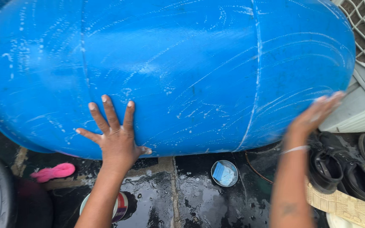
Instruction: The person scrubs the exterior of a blue plastic barrel with soapy hands. They move their hands across the surface to spread soap suds and clean the object.
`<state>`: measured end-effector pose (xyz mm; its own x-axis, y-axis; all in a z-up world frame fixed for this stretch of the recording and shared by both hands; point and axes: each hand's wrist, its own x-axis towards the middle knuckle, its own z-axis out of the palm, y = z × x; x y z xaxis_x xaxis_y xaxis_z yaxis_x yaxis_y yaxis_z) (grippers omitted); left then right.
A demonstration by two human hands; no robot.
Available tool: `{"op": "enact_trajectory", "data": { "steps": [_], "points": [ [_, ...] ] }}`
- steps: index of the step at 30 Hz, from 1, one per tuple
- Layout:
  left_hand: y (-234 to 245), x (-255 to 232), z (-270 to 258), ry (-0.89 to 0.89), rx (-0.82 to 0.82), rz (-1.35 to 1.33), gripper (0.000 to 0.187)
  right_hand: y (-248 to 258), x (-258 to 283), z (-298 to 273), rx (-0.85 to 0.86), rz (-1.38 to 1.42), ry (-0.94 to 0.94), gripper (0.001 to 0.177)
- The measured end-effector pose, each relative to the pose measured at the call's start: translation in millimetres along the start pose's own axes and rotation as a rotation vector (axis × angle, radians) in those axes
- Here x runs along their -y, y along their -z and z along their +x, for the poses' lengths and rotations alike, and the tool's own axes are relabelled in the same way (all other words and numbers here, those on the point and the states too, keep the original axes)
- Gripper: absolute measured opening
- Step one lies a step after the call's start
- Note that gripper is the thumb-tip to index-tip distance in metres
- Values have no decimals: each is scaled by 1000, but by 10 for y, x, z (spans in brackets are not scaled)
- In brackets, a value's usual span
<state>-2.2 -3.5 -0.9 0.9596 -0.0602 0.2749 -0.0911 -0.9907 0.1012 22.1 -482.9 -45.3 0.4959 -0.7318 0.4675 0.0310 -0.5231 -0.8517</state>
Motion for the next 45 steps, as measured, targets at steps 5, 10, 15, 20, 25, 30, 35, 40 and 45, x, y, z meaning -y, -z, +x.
{"op": "enact_trajectory", "data": {
  "steps": [5,10,15,20,25,30,35,40,45],
  "points": [
    [84,-46,-13,16,30,11,156,-547,557,-1752,20,-304,571,74],
    [154,-52,-21,0,26,-7,156,-719,765,-2250,400,-566,1001,92],
    [128,-62,-1,9,17,-40,152,-528,1376,-1018,291,-578,882,90],
    [95,-20,-37,-95,-166,18,145,-580,2140,-301,451,-529,753,79],
    [234,-36,-17,-11,72,-85,151,-466,1701,-773,286,-534,723,70],
    [284,-55,-41,-32,23,-77,150,-149,813,-1684,227,-635,759,81],
    [281,-65,-40,-25,17,-90,151,-181,985,-1449,232,-634,751,88],
    [279,-45,-41,-33,6,-101,154,-296,1806,-769,355,-582,715,81],
    [167,-19,-54,-36,-7,-123,157,-712,2159,-754,260,-569,583,66]
  ]
}}
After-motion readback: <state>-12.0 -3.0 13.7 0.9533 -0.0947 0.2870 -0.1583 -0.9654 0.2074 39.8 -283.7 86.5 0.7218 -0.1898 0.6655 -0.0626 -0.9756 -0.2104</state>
